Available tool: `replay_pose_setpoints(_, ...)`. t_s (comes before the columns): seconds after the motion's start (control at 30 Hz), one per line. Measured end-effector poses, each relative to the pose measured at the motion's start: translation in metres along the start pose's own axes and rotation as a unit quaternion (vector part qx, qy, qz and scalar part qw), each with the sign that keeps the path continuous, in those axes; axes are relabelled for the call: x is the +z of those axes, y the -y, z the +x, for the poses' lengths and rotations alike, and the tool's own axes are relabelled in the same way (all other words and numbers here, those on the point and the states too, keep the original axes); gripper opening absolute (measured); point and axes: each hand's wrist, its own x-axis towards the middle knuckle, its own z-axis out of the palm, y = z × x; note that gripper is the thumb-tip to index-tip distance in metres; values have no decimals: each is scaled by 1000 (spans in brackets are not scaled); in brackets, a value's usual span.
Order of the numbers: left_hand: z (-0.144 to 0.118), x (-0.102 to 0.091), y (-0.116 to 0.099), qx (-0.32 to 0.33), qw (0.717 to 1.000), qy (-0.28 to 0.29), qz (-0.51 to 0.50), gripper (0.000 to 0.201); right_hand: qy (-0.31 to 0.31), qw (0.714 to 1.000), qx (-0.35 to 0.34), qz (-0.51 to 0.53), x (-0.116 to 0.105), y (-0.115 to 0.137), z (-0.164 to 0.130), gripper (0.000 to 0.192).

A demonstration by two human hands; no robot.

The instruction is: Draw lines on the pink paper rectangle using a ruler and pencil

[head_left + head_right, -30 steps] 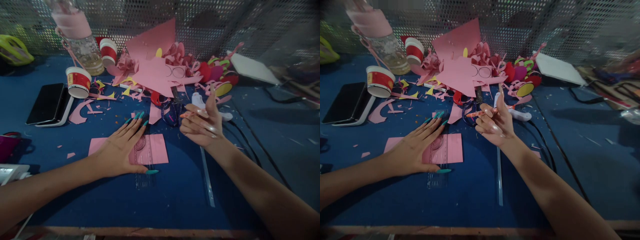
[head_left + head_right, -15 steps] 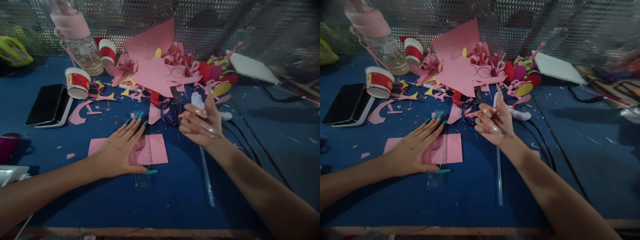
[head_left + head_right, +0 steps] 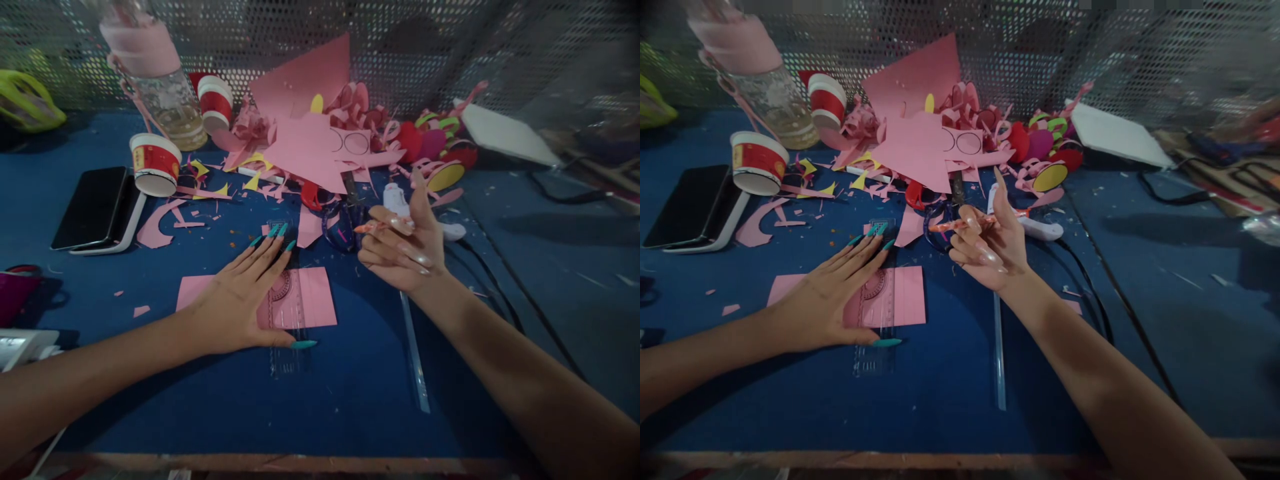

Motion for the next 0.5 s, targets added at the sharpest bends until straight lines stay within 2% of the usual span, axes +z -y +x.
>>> replay_pose_setpoints(0.23,-1,2,1,7,1000,-7,-6,116,14,1000,-1,-9,-1,1,0,69)
replay_pose_setpoints(0.5,0,0,0,2,1000,0,-17,118,-9,1000,7,-8,-1,1,1,75)
